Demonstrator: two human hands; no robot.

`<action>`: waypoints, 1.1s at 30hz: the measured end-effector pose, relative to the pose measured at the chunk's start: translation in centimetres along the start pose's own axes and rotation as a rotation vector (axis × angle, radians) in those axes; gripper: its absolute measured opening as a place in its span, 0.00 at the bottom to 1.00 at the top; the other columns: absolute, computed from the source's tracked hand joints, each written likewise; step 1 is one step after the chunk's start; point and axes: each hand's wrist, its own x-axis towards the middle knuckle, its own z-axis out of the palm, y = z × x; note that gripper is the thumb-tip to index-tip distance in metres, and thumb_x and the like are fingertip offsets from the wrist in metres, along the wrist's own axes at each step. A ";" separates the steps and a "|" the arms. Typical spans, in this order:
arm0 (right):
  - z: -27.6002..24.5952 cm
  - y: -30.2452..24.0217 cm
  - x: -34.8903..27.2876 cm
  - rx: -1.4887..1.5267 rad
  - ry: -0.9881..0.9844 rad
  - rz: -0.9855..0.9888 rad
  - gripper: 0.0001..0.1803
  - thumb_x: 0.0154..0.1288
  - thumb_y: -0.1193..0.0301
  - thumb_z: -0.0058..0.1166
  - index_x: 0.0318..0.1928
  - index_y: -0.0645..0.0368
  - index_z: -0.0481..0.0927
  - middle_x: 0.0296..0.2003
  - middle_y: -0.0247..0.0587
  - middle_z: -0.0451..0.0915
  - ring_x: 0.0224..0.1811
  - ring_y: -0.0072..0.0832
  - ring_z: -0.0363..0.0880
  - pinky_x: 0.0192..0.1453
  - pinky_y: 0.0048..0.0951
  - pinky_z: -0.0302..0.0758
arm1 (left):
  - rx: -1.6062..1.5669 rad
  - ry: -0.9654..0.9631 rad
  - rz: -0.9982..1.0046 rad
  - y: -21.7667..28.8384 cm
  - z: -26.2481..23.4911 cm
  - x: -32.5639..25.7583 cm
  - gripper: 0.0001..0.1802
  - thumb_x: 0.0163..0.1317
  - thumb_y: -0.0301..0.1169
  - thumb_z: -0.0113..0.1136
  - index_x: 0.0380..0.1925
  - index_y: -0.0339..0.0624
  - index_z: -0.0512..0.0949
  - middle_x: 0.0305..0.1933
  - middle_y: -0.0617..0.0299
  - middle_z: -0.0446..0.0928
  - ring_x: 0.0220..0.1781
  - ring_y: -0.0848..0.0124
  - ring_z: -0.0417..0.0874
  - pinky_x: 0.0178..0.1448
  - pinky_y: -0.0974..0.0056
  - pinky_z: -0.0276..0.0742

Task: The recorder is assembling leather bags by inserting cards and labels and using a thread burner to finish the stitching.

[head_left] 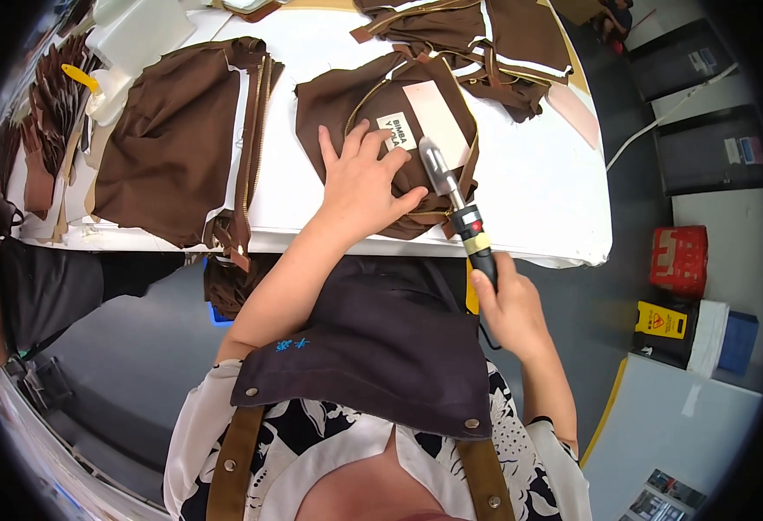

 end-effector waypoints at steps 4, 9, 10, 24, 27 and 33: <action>1.2 0.3 0.5 -0.193 -0.053 0.011 0.23 0.77 0.57 0.48 0.48 0.71 0.69 0.20 0.54 0.80 0.25 0.56 0.81 0.32 0.52 0.76 | -0.026 0.037 0.011 -0.1 0.1 -0.1 0.26 0.49 0.51 0.74 0.44 0.47 0.85 0.62 0.53 0.74 0.73 0.46 0.64 0.73 0.18 0.41; -0.8 -0.7 3.2 -0.277 -0.083 -0.019 0.21 0.77 0.57 0.47 0.41 0.68 0.69 0.21 0.57 0.81 0.26 0.57 0.82 0.32 0.53 0.77 | -0.052 0.020 -0.008 0.2 0.0 -0.2 0.26 0.46 0.49 0.76 0.44 0.49 0.85 0.63 0.54 0.73 0.74 0.47 0.64 0.74 0.20 0.40; -1.1 -0.9 4.1 -0.278 -0.083 -0.019 0.21 0.77 0.57 0.47 0.41 0.68 0.69 0.21 0.57 0.81 0.26 0.57 0.82 0.32 0.53 0.77 | -0.053 0.013 -0.012 0.3 -0.1 -0.3 0.27 0.46 0.50 0.76 0.44 0.50 0.84 0.63 0.56 0.73 0.75 0.48 0.64 0.75 0.22 0.40; -1.6 -2.7 10.2 -0.241 -0.132 -0.004 0.23 0.78 0.56 0.46 0.41 0.69 0.69 0.26 0.64 0.81 0.33 0.62 0.81 0.39 0.54 0.76 | -0.076 0.049 0.011 0.0 -0.3 -0.1 0.27 0.44 0.48 0.78 0.41 0.46 0.83 0.61 0.54 0.73 0.73 0.48 0.65 0.72 0.19 0.44; -1.3 -1.9 7.5 -0.253 -0.156 0.020 0.22 0.78 0.57 0.46 0.42 0.69 0.69 0.25 0.62 0.81 0.31 0.61 0.81 0.39 0.54 0.77 | -0.062 0.030 0.001 -0.1 -0.2 0.1 0.29 0.43 0.48 0.78 0.43 0.43 0.82 0.61 0.54 0.73 0.73 0.48 0.65 0.72 0.19 0.44; -3.9 -1.9 2.1 -0.315 -0.282 0.110 0.21 0.76 0.58 0.48 0.42 0.69 0.69 0.25 0.60 0.81 0.31 0.60 0.81 0.38 0.55 0.76 | -0.041 0.040 0.002 0.0 0.0 -0.2 0.31 0.43 0.48 0.78 0.43 0.40 0.82 0.61 0.54 0.73 0.72 0.48 0.66 0.73 0.20 0.44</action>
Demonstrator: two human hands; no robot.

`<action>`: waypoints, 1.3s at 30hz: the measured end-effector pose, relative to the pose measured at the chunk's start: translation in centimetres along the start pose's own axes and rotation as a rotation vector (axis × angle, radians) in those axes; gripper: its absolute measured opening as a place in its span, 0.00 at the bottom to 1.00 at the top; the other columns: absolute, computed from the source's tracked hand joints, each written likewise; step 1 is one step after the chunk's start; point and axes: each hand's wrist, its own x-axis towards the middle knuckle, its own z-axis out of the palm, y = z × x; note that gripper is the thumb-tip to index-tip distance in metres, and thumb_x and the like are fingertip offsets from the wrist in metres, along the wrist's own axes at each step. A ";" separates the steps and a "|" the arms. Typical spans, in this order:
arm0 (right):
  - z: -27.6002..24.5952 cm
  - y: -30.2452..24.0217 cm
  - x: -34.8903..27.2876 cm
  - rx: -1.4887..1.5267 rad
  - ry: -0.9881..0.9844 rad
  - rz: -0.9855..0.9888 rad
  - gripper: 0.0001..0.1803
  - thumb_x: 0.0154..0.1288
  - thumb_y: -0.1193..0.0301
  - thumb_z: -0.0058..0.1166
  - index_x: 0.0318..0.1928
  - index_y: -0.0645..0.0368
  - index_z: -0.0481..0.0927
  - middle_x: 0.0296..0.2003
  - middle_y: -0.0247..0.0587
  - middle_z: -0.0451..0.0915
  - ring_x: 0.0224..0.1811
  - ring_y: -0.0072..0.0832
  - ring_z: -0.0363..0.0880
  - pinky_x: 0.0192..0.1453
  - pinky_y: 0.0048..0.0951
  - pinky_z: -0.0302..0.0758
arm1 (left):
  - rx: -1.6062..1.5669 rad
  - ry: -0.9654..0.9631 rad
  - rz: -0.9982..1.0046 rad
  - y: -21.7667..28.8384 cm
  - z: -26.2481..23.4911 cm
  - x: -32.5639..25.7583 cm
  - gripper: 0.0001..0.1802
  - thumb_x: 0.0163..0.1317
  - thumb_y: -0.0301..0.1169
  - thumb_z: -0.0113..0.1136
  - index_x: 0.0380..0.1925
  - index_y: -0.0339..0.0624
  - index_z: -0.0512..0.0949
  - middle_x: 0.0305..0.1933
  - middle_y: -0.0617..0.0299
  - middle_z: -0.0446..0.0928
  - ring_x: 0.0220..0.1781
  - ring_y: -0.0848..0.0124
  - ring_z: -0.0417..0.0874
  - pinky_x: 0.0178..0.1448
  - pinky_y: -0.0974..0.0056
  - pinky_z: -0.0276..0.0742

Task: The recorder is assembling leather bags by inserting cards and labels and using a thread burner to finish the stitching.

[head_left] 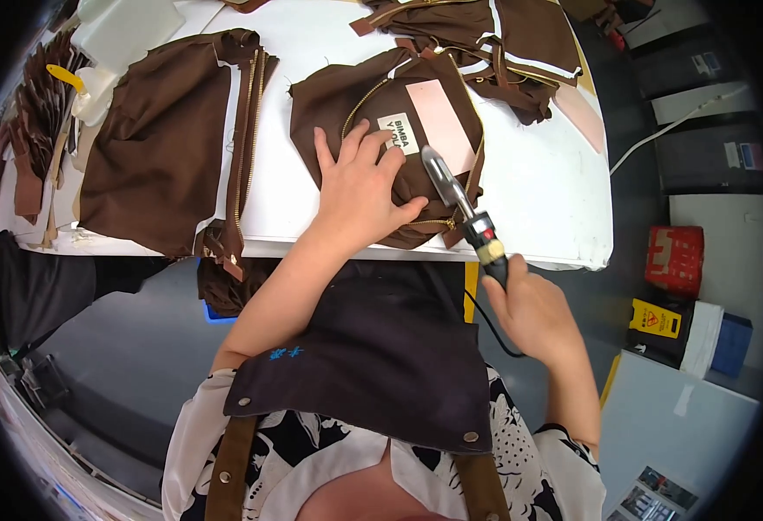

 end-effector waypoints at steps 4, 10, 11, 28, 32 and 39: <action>-3.8 2.1 -2.2 -0.115 -0.041 -0.095 0.21 0.74 0.57 0.51 0.42 0.68 0.71 0.25 0.58 0.80 0.30 0.59 0.80 0.37 0.55 0.75 | -0.013 -0.001 -0.006 0.2 0.0 0.2 0.31 0.43 0.48 0.78 0.44 0.40 0.82 0.61 0.54 0.74 0.72 0.48 0.66 0.73 0.20 0.44; -6.5 2.5 -1.9 0.011 -0.117 -0.060 0.20 0.73 0.58 0.54 0.38 0.66 0.73 0.24 0.57 0.79 0.30 0.57 0.79 0.36 0.50 0.72 | -0.021 0.016 -0.019 -0.1 0.0 0.0 0.32 0.43 0.49 0.78 0.43 0.39 0.82 0.61 0.53 0.74 0.73 0.48 0.65 0.73 0.20 0.44; -6.2 2.7 -1.7 0.122 -0.126 -0.024 0.19 0.73 0.58 0.54 0.39 0.65 0.73 0.24 0.57 0.78 0.29 0.57 0.79 0.35 0.50 0.72 | -0.019 0.008 -0.022 -0.2 -0.1 -0.1 0.32 0.43 0.49 0.78 0.44 0.39 0.82 0.61 0.53 0.74 0.73 0.48 0.65 0.73 0.20 0.44; -1.7 -1.6 7.9 0.051 0.143 -0.109 0.25 0.77 0.55 0.46 0.40 0.71 0.73 0.29 0.64 0.82 0.36 0.61 0.83 0.43 0.54 0.77 | -0.025 -0.028 -0.016 -0.1 -0.3 0.0 0.32 0.45 0.50 0.77 0.44 0.40 0.82 0.62 0.53 0.73 0.74 0.49 0.64 0.74 0.20 0.41; -3.3 -2.6 10.5 0.106 0.099 -0.071 0.26 0.77 0.56 0.46 0.44 0.74 0.74 0.31 0.65 0.83 0.38 0.60 0.84 0.45 0.53 0.78 | -0.031 -0.026 -0.018 0.2 -0.3 0.2 0.31 0.44 0.50 0.77 0.44 0.40 0.82 0.62 0.53 0.73 0.73 0.49 0.64 0.74 0.20 0.41; -1.2 -2.3 9.3 0.084 0.135 -0.078 0.25 0.78 0.56 0.45 0.44 0.73 0.72 0.30 0.64 0.83 0.37 0.60 0.84 0.46 0.53 0.79 | -0.023 -0.008 -0.010 0.0 -0.3 0.1 0.31 0.43 0.49 0.78 0.43 0.40 0.82 0.62 0.53 0.73 0.73 0.49 0.65 0.74 0.21 0.42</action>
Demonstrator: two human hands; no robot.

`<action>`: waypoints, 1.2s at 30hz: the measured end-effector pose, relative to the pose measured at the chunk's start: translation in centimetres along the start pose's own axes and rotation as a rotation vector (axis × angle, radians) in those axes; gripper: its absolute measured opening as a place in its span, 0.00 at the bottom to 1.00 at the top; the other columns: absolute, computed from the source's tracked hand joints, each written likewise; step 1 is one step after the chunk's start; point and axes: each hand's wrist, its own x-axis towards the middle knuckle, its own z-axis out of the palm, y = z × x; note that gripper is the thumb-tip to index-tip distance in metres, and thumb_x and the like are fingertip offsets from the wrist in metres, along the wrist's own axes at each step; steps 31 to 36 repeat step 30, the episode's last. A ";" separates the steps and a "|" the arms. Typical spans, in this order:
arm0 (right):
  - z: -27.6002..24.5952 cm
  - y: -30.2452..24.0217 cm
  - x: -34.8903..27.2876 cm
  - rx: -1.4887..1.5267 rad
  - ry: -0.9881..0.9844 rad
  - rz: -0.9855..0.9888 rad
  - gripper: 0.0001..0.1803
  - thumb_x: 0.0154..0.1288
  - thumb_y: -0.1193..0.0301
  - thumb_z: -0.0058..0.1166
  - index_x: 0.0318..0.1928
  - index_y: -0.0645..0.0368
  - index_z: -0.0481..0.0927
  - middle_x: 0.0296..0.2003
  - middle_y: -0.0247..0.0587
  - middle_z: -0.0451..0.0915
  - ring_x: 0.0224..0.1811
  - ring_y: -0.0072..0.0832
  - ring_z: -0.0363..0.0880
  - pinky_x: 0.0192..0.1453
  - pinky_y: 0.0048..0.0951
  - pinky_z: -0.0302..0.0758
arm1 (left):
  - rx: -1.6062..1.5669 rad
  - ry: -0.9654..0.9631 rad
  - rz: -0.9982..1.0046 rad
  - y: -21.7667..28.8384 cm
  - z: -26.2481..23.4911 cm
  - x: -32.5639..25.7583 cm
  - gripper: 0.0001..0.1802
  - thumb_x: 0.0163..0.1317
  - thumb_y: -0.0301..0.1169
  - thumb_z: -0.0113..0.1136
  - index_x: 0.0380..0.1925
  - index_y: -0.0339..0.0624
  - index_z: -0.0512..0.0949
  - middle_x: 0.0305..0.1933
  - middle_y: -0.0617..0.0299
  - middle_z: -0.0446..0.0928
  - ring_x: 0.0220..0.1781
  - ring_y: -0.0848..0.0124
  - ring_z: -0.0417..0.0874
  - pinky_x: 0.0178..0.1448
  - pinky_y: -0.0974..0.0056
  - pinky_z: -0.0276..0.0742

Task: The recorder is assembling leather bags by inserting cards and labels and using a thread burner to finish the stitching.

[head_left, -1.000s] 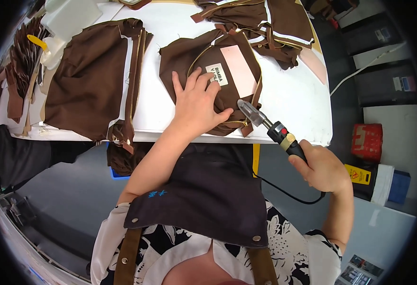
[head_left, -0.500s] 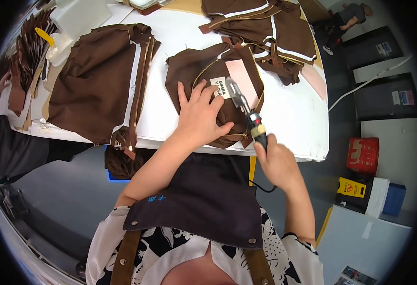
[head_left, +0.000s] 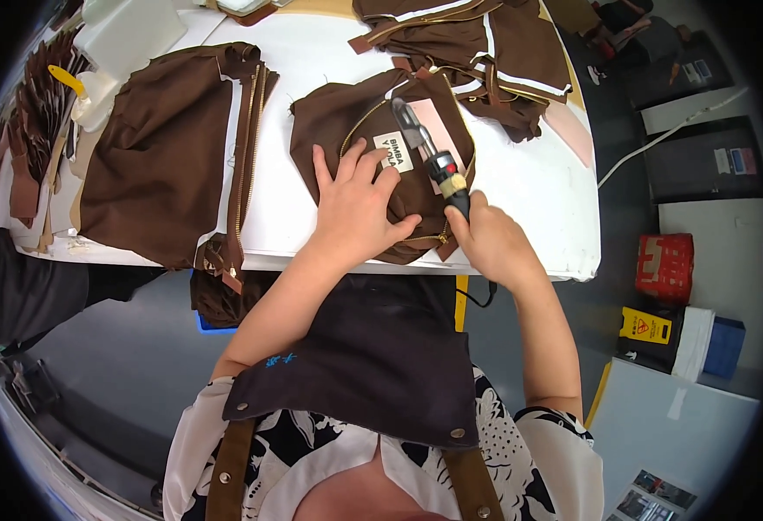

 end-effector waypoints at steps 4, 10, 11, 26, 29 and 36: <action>1.1 1.4 -3.5 -0.006 -0.033 0.013 0.24 0.78 0.55 0.45 0.42 0.71 0.71 0.28 0.64 0.82 0.34 0.62 0.82 0.42 0.54 0.78 | -0.003 0.000 -0.003 -0.2 0.1 -0.2 0.31 0.43 0.48 0.78 0.43 0.39 0.82 0.62 0.53 0.73 0.73 0.49 0.65 0.74 0.21 0.43; -0.7 2.6 -8.8 0.011 -0.087 0.013 0.24 0.77 0.56 0.47 0.41 0.71 0.70 0.27 0.64 0.81 0.33 0.62 0.82 0.40 0.54 0.77 | 0.022 0.001 0.012 0.2 0.3 0.0 0.31 0.45 0.49 0.77 0.44 0.39 0.82 0.62 0.53 0.73 0.73 0.48 0.65 0.74 0.21 0.42; -1.4 2.7 -9.5 -0.022 -0.120 0.021 0.24 0.77 0.56 0.47 0.41 0.71 0.71 0.27 0.64 0.81 0.34 0.62 0.82 0.41 0.54 0.77 | 0.024 -0.002 0.003 0.3 0.3 0.0 0.31 0.45 0.49 0.77 0.44 0.40 0.82 0.62 0.53 0.73 0.73 0.48 0.65 0.74 0.21 0.41; -2.7 17.5 -5.3 0.466 0.606 0.440 0.22 0.74 0.53 0.53 0.43 0.63 0.76 0.22 0.40 0.79 0.20 0.28 0.79 0.28 0.32 0.74 | -0.166 0.369 -0.243 -1.6 -5.4 0.6 0.25 0.58 0.37 0.71 0.51 0.37 0.76 0.51 0.51 0.77 0.54 0.52 0.76 0.60 0.52 0.70; -1.7 20.5 1.6 -0.034 0.723 0.498 0.25 0.72 0.49 0.51 0.49 0.61 0.73 0.33 0.58 0.85 0.37 0.56 0.85 0.41 0.53 0.77 | 0.152 0.400 -0.252 -5.4 -4.8 0.0 0.36 0.59 0.42 0.72 0.62 0.37 0.70 0.62 0.47 0.72 0.62 0.50 0.73 0.67 0.51 0.67; -1.5 20.8 3.6 -0.074 0.694 0.550 0.27 0.72 0.48 0.53 0.54 0.60 0.71 0.34 0.59 0.86 0.37 0.54 0.86 0.43 0.53 0.78 | 0.211 0.361 -0.271 -5.7 -4.7 -0.2 0.40 0.59 0.43 0.72 0.67 0.37 0.67 0.66 0.47 0.69 0.66 0.49 0.71 0.71 0.51 0.65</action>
